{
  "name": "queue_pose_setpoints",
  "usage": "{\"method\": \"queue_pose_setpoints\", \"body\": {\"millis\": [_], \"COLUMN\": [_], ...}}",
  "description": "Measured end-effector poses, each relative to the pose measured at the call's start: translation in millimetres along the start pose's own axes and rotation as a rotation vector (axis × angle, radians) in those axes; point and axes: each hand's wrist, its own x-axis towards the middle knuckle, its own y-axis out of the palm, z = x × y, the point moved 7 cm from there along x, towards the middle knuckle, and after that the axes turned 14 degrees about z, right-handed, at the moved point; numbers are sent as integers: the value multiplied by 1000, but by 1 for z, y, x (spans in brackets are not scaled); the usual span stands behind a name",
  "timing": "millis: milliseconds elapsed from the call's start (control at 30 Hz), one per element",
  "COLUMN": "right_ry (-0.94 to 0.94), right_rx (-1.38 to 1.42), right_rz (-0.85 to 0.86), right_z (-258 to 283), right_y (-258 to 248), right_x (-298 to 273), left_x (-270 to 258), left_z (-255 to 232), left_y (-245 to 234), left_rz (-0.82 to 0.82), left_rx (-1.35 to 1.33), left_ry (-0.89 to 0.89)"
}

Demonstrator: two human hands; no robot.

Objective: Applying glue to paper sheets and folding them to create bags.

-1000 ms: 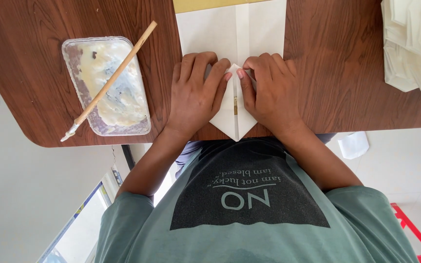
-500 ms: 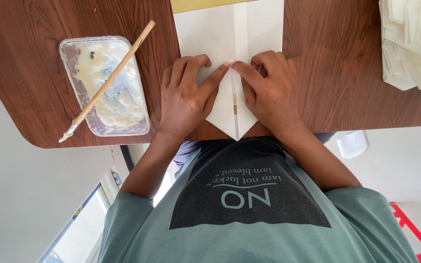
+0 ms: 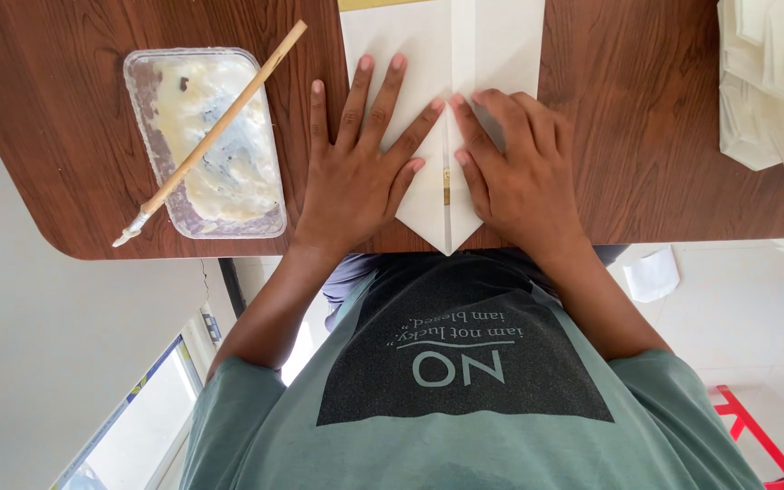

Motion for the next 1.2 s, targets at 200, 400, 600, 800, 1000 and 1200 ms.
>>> {"method": "queue_pose_setpoints", "body": {"millis": [200,400,600,800,1000,1200], "right_ry": [-64,-110,-35,-13,-49,-57], "right_rx": [103,363,341,289,443,460], "right_rz": [333,169,-6,120,238,234], "right_z": [15,3,-27,-38,-51,-51], "right_y": [23,17,-13,5,5,4], "right_x": [-31,-55,-17,-1,-3,-3], "left_x": [0,-6,-18,-19,-20,-21], "left_z": [-1,1,6,18,24,25], "left_y": [-6,-7,-21,-18,-21,-21], "left_rz": [-13,-186,-449,-456,-424,-438], "left_rx": [-95,-146,-407,-569,-673,-670], "left_ry": [9,58,197,212,239,238]}}
